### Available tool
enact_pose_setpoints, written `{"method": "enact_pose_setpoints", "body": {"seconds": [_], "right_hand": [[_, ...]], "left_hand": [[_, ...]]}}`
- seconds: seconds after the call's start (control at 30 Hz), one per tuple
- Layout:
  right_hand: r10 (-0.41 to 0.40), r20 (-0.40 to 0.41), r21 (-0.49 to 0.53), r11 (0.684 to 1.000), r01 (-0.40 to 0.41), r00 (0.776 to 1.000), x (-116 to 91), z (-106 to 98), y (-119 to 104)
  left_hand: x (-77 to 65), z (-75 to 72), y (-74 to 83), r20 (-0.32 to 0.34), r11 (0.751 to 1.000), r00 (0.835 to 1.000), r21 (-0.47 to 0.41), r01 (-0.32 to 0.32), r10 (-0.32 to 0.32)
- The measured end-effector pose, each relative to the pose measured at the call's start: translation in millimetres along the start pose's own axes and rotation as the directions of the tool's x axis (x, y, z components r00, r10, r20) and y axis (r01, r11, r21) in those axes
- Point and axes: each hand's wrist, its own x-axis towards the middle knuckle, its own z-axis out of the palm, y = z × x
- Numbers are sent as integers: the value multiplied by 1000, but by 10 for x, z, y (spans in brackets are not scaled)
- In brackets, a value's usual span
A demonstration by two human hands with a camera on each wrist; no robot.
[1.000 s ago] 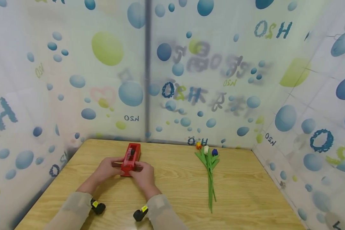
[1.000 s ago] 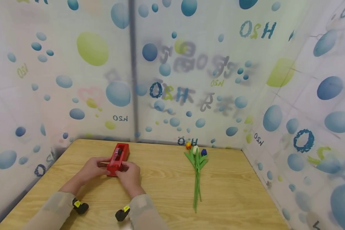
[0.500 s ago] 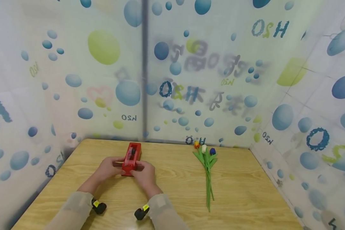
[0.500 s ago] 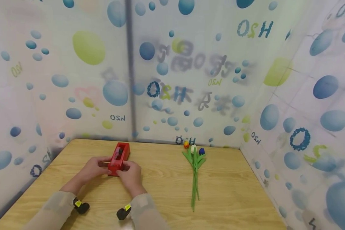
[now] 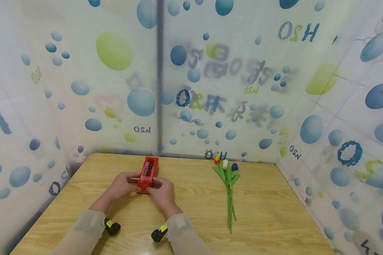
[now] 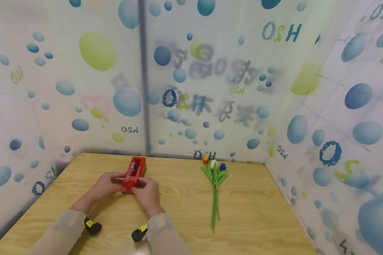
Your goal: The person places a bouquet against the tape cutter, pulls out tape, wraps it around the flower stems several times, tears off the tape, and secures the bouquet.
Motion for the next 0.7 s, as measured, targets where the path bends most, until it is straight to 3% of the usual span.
{"method": "enact_pose_setpoints", "body": {"seconds": [0.7], "right_hand": [[-13, -53, -14, 1000, 12, 999, 38, -164, 94]], "left_hand": [[140, 211, 107, -11, 1000, 1000, 14, 5, -5]]}}
